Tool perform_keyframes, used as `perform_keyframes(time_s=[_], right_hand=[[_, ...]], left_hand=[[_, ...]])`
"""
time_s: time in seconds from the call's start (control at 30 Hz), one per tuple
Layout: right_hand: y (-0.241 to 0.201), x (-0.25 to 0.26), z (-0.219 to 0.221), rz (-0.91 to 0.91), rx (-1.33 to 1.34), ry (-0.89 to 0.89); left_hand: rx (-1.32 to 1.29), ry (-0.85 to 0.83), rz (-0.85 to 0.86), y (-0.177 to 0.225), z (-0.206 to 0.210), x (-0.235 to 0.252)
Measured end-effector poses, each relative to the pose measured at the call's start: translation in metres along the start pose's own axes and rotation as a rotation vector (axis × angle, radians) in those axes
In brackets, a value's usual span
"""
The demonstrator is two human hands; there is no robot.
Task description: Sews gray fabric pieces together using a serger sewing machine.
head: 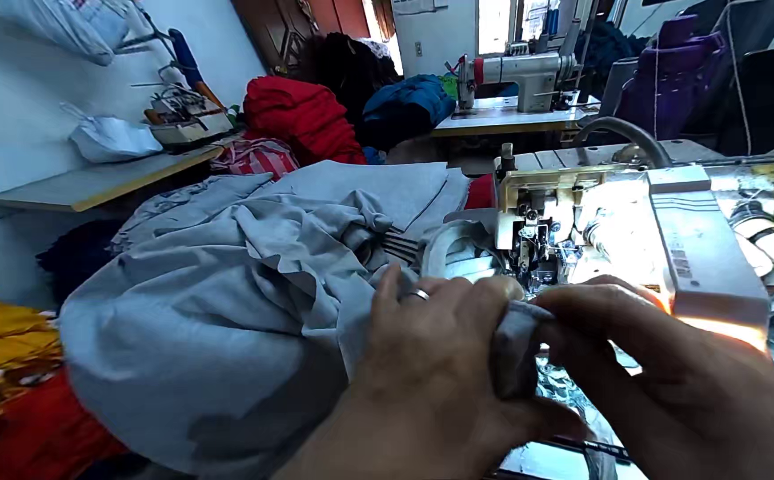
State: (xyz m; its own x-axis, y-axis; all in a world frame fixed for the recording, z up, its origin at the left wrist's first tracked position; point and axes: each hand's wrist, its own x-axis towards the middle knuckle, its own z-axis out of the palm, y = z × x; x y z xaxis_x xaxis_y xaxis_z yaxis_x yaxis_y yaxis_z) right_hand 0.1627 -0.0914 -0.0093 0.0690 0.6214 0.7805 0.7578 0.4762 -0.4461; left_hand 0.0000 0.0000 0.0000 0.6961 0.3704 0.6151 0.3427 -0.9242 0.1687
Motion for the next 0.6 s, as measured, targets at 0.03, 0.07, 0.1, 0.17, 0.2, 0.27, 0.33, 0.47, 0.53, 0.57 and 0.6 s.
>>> perform_keyframes(time_s=[0.03, 0.07, 0.1, 0.17, 0.2, 0.27, 0.33, 0.47, 0.53, 0.57, 0.6], right_hand=[[0.0, 0.0, 0.0, 0.007, -0.009, -0.003], [0.0, -0.002, 0.001, 0.011, -0.017, -0.007], [0.001, -0.004, 0.001, 0.01, -0.025, -0.01], [0.005, -0.007, 0.001, -0.017, -0.047, -0.015], [0.006, -0.007, 0.0, -0.028, -0.066, -0.01], [0.008, -0.007, -0.002, -0.048, -0.087, -0.005], [0.009, -0.006, -0.003, -0.058, -0.041, -0.008], [0.013, -0.011, -0.005, -0.012, 0.076, -0.073], [0.017, -0.014, -0.004, 0.0, 0.061, -0.09], [0.019, -0.015, -0.004, -0.003, 0.041, -0.089], [0.019, -0.016, -0.005, -0.007, 0.01, -0.084]], left_hand=[[0.04, 0.002, -0.01, 0.0, 0.014, -0.003], [0.062, 0.023, 0.0, -0.002, 0.026, -0.005], [0.041, 0.053, 0.018, -0.004, 0.033, -0.004], [-0.032, 0.082, 0.063, -0.006, 0.032, -0.001], [-0.058, 0.076, 0.077, -0.006, 0.03, 0.0], [-0.102, 0.043, 0.094, -0.008, 0.026, 0.003], [-0.151, 0.007, 0.095, -0.01, 0.024, 0.004], [-0.183, -0.036, 0.096, -0.012, 0.022, 0.003], [-0.183, -0.045, 0.109, -0.012, 0.022, 0.002], [-0.186, -0.053, 0.118, -0.012, 0.023, 0.002], [-0.191, -0.057, 0.132, -0.011, 0.023, 0.002]])
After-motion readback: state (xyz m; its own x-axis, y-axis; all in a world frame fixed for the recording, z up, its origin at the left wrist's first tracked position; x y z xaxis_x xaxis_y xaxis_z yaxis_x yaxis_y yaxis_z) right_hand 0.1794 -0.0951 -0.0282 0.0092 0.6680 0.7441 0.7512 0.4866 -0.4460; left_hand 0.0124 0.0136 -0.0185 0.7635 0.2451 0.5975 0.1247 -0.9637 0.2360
